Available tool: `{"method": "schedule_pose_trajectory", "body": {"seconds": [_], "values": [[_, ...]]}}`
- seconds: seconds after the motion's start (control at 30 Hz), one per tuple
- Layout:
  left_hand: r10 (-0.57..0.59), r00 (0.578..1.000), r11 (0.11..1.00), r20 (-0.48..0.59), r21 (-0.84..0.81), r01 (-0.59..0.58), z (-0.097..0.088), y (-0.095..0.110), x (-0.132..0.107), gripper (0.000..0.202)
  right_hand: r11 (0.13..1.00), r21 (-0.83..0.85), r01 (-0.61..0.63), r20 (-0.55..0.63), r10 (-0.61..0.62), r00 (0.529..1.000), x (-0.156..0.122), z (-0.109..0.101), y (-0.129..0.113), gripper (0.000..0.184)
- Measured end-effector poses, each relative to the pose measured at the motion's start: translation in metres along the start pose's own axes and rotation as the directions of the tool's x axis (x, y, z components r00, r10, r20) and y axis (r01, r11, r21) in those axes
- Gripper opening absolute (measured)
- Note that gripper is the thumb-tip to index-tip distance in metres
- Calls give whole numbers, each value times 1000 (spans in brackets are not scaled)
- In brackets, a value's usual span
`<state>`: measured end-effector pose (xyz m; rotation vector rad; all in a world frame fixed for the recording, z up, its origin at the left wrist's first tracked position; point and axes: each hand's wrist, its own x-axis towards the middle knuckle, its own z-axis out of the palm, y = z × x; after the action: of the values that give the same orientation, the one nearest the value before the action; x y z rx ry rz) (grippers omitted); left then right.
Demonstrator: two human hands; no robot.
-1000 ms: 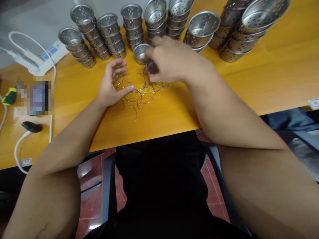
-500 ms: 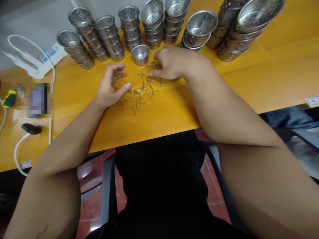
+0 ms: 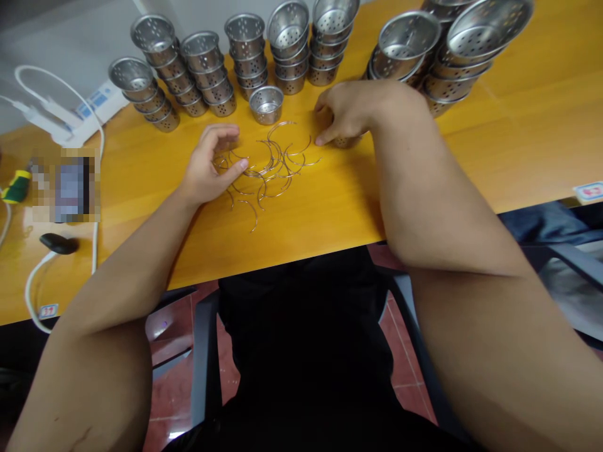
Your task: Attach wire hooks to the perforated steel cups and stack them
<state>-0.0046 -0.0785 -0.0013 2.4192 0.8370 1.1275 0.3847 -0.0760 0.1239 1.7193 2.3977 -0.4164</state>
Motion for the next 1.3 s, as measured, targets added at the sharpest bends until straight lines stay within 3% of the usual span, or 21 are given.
{"method": "schedule_pose_trajectory", "body": {"seconds": [0.1, 0.27, 0.37, 0.43, 0.5, 0.57, 0.63, 0.73, 0.87, 0.97, 1.07, 1.17, 1.23, 1.3], "values": [[12, 1000, 1000, -3, 9, -12, 0, 0, 0, 89, 993, -92, -74, 16, 76, 997, -5, -3, 0, 82], [0, 1000, 1000, 6, 32, -1, -1, 0, 0, 89, 995, -76, -64, 31, 67, 997, -18, -11, -11, 53], [33, 999, 999, 14, 24, -33, 0, -2, 0, 88, 999, -20, -46, -117, 43, 992, -22, -8, -24, 56], [46, 999, 999, 16, 24, -47, 0, -2, 0, 87, 998, 51, 35, -322, -17, 947, -15, 3, -33, 61], [54, 998, 998, 24, 22, -55, -1, -1, 0, 85, 966, 149, 213, -525, -105, 845, 5, 20, -39, 61], [53, 998, 998, 25, 20, -54, -3, 0, 1, 82, 906, 174, 386, -625, -201, 754, 32, 39, -40, 55], [48, 999, 999, 21, 23, -48, -4, -1, 0, 81, 880, 206, 427, -644, -207, 736, 60, 53, -37, 46], [31, 1000, 999, 4, 33, -31, -3, -6, -1, 84, 858, 277, 433, -623, -183, 761, 81, 58, -33, 25], [-55, 995, 998, -81, 32, 57, 2, -17, -2, 101, 789, 261, 556, -638, -291, 713, 61, 45, -46, 27], [-121, 983, 993, -136, -20, 119, 3, -19, -1, 111, 688, 285, 667, -616, -402, 678, 32, 39, -74, 32], [-141, 983, 989, -120, -62, 135, 2, -16, 2, 110, 612, 311, 727, -586, -479, 654, 10, 36, -99, 36], [-118, 984, 992, -134, -47, 113, 1, -21, 2, 110, 655, 331, 679, -615, -396, 682, -1, 28, -98, 33], [-106, 977, 994, -186, -33, 101, 2, -31, 2, 111, 787, 329, 522, -597, -255, 760, -2, 24, -77, 31], [-110, 968, 994, -225, -27, 106, 4, -43, 1, 106, 916, 270, 296, -462, -146, 875, 1, 27, -50, 43]]}}
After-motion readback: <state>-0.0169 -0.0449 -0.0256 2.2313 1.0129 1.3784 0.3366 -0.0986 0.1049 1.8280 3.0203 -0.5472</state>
